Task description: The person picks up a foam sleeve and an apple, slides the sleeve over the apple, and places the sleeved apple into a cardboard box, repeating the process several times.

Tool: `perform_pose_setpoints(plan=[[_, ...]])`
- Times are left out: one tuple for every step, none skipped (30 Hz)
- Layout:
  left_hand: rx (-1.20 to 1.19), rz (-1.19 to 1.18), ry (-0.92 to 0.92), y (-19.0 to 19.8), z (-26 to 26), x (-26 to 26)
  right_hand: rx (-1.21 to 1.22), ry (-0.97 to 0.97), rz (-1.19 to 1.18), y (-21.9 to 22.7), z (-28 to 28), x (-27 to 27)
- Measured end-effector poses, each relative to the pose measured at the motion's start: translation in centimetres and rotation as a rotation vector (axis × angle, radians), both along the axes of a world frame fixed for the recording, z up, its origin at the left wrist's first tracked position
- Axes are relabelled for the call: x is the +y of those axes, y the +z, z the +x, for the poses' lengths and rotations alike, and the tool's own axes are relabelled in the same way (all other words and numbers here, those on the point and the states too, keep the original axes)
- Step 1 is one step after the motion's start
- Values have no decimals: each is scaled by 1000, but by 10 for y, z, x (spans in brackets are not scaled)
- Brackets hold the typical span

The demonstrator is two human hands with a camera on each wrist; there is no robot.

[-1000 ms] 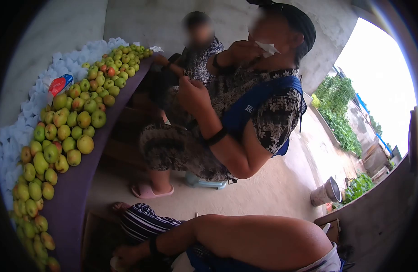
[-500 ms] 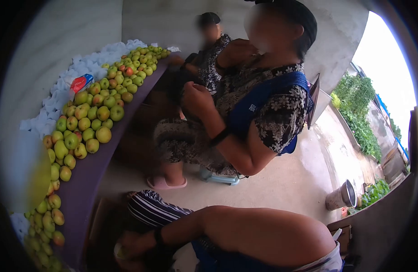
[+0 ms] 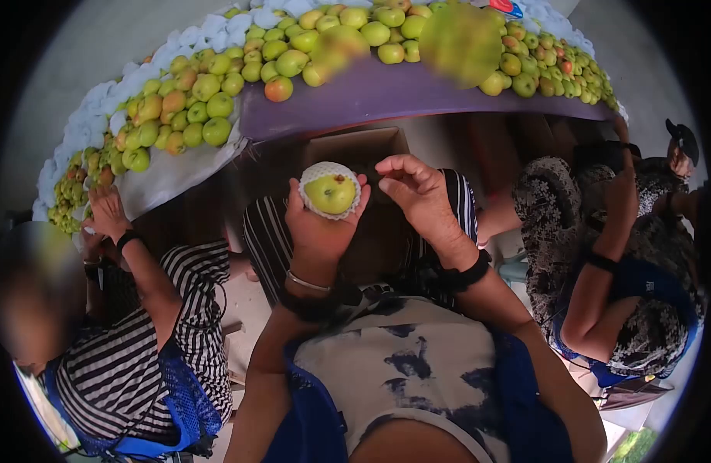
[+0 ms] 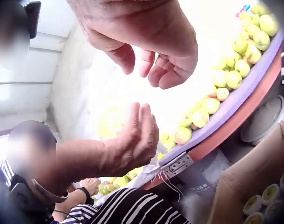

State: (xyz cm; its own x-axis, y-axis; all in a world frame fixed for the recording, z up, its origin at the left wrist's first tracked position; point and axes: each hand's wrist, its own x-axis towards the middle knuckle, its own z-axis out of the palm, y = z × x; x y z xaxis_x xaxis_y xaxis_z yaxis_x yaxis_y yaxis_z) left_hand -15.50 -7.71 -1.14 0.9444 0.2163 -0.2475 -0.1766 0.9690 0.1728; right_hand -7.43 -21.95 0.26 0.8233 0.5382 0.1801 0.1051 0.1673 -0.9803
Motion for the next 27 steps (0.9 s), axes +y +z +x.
perform_pose_setpoints(plan=[[14,-1,10,1,-1,-2,-100,3,-61,4,-5,1],[26,-3,16,2,-2,-4,-200,2,-123,10,-10,2],[19,6,9,3,-4,-6,-301,-2,-185,16,-15,2],[-2,21,7,-1,-5,-7,-319,32,-239,22,-20,2],[-23,34,3,-5,-6,-9,-440,33,-252,22,-22,2],[-28,41,-4,-2,-8,-12,-463,43,-252,19,-23,3],[-31,53,-8,-2,-9,-13,-486,53,-252,16,-24,4],[-35,65,-12,-2,-10,-14,-509,58,-282,16,-25,4],[-39,77,-15,-2,-11,-16,-531,63,-312,16,-26,4],[-15,76,-10,4,-13,-21,-553,70,-342,14,-27,3],[-37,177,36,1,-15,-22,-419,98,-286,10,-27,3],[-60,278,83,-4,-15,-23,-286,126,-227,5,-26,5],[-83,379,132,-9,-15,-22,-154,154,-167,0,-25,6],[-103,502,182,-13,-14,-23,38,219,-55,-2,-24,5],[-91,622,228,-12,-13,-25,149,237,-49,0,-24,4],[-79,742,273,-12,-13,-29,260,254,-43,4,-26,3],[-68,861,319,-12,-13,-31,370,269,-36,7,-28,2],[-56,885,304,-14,-12,-32,328,268,-47,2,-27,3],[-48,874,256,-14,-12,-32,391,262,-14,-1,-26,3],[-36,864,207,-14,-12,-30,458,256,19,-4,-25,3],[-24,853,159,-13,-13,-28,525,250,52,-8,-24,3],[-125,696,90,-9,-12,-25,585,256,110,-13,-23,2],[-95,692,109,-12,-13,-24,646,263,167,-18,-20,-1],[-66,689,129,-17,-12,-23,704,271,224,-20,-17,-1],[-36,685,148,-19,-12,-23,757,258,266,-19,-16,0],[-31,722,155,-20,-14,-26,810,244,309,-19,-15,1],[-39,804,148,-21,-15,-29,864,228,351,-19,-15,2]])
